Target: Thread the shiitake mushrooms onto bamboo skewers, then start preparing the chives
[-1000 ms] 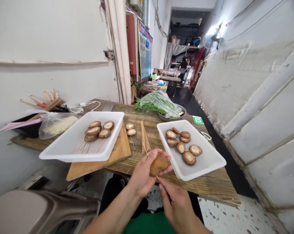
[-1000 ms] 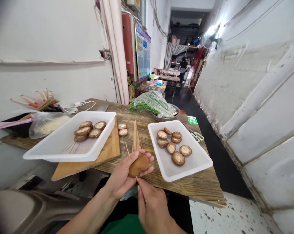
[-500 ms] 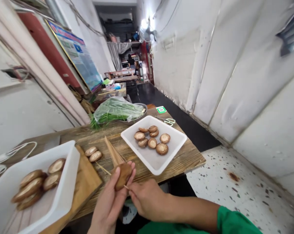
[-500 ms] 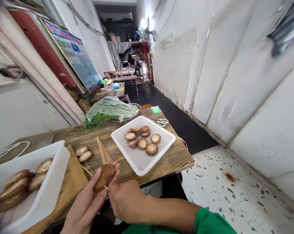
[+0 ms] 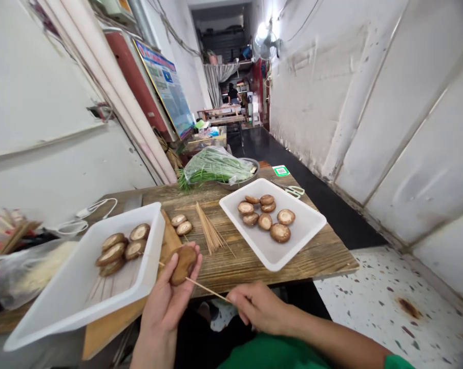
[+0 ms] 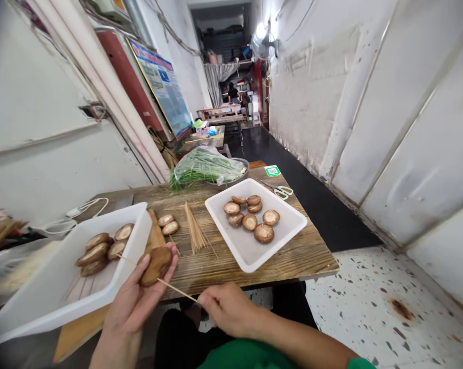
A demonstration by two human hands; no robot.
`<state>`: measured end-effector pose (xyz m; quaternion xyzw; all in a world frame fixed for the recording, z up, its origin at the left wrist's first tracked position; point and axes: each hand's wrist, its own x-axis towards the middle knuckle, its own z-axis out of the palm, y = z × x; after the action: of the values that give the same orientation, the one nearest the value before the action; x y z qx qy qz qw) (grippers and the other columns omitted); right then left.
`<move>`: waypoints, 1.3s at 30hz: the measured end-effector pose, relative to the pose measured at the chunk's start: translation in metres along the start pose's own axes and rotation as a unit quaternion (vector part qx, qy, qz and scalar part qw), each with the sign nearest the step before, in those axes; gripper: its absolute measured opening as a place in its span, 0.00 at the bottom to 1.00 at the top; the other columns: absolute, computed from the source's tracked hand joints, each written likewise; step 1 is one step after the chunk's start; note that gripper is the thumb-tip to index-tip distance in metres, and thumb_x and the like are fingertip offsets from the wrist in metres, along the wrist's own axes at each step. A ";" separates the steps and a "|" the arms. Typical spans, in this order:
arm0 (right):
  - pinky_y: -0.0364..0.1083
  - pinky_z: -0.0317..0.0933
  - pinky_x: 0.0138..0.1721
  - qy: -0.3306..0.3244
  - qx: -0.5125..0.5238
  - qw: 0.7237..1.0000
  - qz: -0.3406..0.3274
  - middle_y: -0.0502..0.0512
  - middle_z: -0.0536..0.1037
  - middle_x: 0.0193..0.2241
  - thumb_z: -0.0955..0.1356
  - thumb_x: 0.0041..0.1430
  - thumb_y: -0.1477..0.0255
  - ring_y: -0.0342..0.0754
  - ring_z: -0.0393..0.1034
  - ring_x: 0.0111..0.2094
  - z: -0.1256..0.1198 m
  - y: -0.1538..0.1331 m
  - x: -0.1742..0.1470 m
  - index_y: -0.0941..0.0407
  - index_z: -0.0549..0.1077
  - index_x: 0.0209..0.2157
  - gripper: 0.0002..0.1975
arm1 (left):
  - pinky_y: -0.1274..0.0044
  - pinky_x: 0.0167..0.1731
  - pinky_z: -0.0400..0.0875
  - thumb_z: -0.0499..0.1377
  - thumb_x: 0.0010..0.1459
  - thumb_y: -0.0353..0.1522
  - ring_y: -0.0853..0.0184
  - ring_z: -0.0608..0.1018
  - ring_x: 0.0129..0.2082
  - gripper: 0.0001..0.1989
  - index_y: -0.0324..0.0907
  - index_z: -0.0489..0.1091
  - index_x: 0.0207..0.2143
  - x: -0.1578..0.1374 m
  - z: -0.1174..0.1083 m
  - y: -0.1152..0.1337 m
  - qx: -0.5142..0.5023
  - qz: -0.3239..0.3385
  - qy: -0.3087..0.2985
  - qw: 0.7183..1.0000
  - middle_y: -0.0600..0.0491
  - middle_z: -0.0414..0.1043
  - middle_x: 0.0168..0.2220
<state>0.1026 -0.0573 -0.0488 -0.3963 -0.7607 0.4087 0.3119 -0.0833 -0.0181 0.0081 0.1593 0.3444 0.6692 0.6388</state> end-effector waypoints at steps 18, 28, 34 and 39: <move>0.44 0.61 0.30 0.081 -0.306 0.948 0.014 0.61 0.75 0.33 0.60 0.57 0.77 0.50 0.70 0.30 0.000 -0.011 0.024 0.61 0.71 0.35 0.09 | 0.63 0.40 0.74 0.53 0.55 0.23 0.54 0.72 0.47 0.09 0.34 0.69 0.39 0.011 -0.008 -0.005 0.000 -0.044 0.012 0.999 0.40 0.73 0.43; 0.45 0.59 0.35 0.165 -0.397 0.901 0.055 0.62 0.73 0.30 0.62 0.58 0.78 0.50 0.67 0.33 -0.094 -0.021 0.010 0.63 0.73 0.32 0.08 | 0.65 0.37 0.76 0.52 0.56 0.24 0.53 0.72 0.48 0.10 0.34 0.67 0.41 0.027 -0.010 -0.014 -0.004 -0.101 0.050 0.994 0.40 0.73 0.43; 0.42 0.62 0.42 0.093 -0.402 0.911 0.003 0.57 0.72 0.40 0.61 0.58 0.82 0.46 0.67 0.40 -0.010 -0.019 0.020 0.59 0.66 0.48 0.16 | 0.67 0.36 0.76 0.51 0.57 0.25 0.49 0.70 0.49 0.11 0.30 0.66 0.43 0.024 -0.014 -0.010 -0.013 -0.094 0.021 0.995 0.37 0.72 0.42; 0.49 0.66 0.39 0.107 -0.446 0.879 0.133 0.63 0.72 0.41 0.61 0.60 0.83 0.51 0.68 0.42 0.018 0.022 0.079 0.66 0.66 0.47 0.13 | 0.67 0.36 0.76 0.51 0.58 0.24 0.51 0.71 0.48 0.11 0.31 0.66 0.43 0.017 -0.019 -0.007 -0.005 -0.086 0.023 0.996 0.38 0.73 0.42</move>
<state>0.0574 0.0116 -0.0644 -0.6323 -0.7644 0.0187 0.1247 -0.0930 -0.0070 -0.0139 0.1103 0.3686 0.6166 0.6868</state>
